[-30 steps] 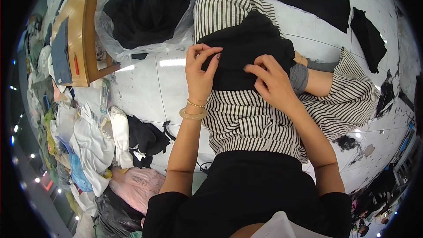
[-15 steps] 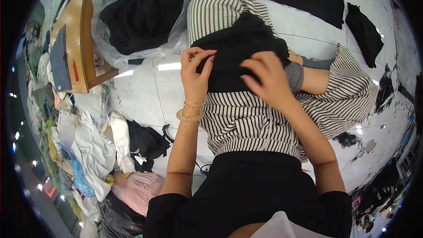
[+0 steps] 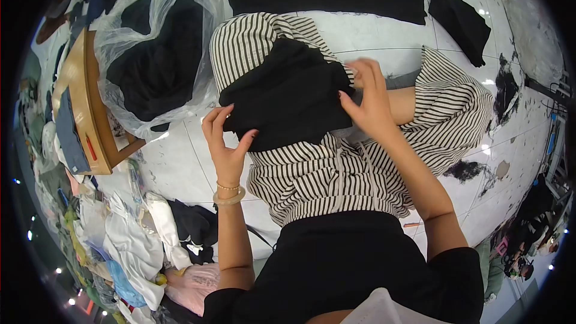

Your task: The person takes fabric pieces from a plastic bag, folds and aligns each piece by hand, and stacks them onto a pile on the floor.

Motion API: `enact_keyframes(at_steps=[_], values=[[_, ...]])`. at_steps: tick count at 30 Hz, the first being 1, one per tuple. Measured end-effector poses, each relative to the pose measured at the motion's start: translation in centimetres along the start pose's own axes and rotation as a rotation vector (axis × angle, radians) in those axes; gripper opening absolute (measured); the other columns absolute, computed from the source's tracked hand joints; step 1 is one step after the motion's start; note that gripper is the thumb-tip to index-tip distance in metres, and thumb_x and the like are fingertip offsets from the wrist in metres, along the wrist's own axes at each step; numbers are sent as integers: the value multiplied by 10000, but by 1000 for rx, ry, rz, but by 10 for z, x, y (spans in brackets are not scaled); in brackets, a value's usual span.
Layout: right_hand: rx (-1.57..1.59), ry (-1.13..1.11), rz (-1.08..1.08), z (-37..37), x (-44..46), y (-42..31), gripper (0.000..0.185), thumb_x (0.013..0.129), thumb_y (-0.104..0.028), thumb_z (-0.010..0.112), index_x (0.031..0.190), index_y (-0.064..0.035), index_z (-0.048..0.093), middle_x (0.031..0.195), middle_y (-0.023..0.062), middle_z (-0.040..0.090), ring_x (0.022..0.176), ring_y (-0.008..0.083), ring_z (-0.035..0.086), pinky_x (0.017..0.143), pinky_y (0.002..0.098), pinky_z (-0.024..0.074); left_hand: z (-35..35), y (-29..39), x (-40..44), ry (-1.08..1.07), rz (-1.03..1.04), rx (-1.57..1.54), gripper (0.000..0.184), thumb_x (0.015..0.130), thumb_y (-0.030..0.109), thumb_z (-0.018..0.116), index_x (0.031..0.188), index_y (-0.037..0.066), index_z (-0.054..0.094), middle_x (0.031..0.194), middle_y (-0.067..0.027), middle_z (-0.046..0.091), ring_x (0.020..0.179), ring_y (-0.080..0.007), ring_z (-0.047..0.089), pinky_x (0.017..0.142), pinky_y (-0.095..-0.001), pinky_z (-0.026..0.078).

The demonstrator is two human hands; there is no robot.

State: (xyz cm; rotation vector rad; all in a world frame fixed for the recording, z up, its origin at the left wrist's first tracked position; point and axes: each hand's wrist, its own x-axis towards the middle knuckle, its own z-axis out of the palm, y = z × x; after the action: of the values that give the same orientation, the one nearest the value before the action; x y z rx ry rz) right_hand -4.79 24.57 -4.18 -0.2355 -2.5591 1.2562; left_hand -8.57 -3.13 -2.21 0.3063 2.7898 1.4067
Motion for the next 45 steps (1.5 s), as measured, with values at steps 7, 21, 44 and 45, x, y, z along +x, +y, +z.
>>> enact_keyframes(at_steps=[7, 21, 44, 45], values=[[610, -31, 465, -3, 68, 69, 149, 901, -106, 546, 903, -54, 687, 763, -15, 626, 681, 64, 534, 628, 221, 404, -7, -25, -9, -6, 8, 53, 186, 837, 19, 673, 1016, -11, 628, 1032, -77, 591, 964, -202, 581, 875, -280, 452], [608, -255, 649, 14, 74, 48, 183, 922, -163, 542, 1044, -72, 644, 918, -4, 636, 790, 66, 538, 710, 230, 404, -19, -27, -21, 103, -348, -480, 52, 965, 32, 514, 995, -2, 541, 894, -39, 590, 800, -103, 576, 754, -249, 471], [709, -309, 480, -69, 8, -24, 172, 860, -8, 608, 768, -52, 470, 696, -81, 439, 628, 0, 382, 544, 172, 315, -36, 75, 11, 46, -409, -583, 125, 916, -39, 570, 1030, -14, 615, 944, -27, 638, 840, -47, 544, 761, -162, 406], [703, -222, 475, -88, 19, -34, 177, 854, 16, 600, 768, -55, 463, 688, -79, 433, 642, -4, 388, 552, 169, 314, -31, 92, 22, 22, -353, -618, 147, 918, -36, 565, 1045, -28, 638, 970, -40, 649, 873, -61, 567, 793, -171, 423]])
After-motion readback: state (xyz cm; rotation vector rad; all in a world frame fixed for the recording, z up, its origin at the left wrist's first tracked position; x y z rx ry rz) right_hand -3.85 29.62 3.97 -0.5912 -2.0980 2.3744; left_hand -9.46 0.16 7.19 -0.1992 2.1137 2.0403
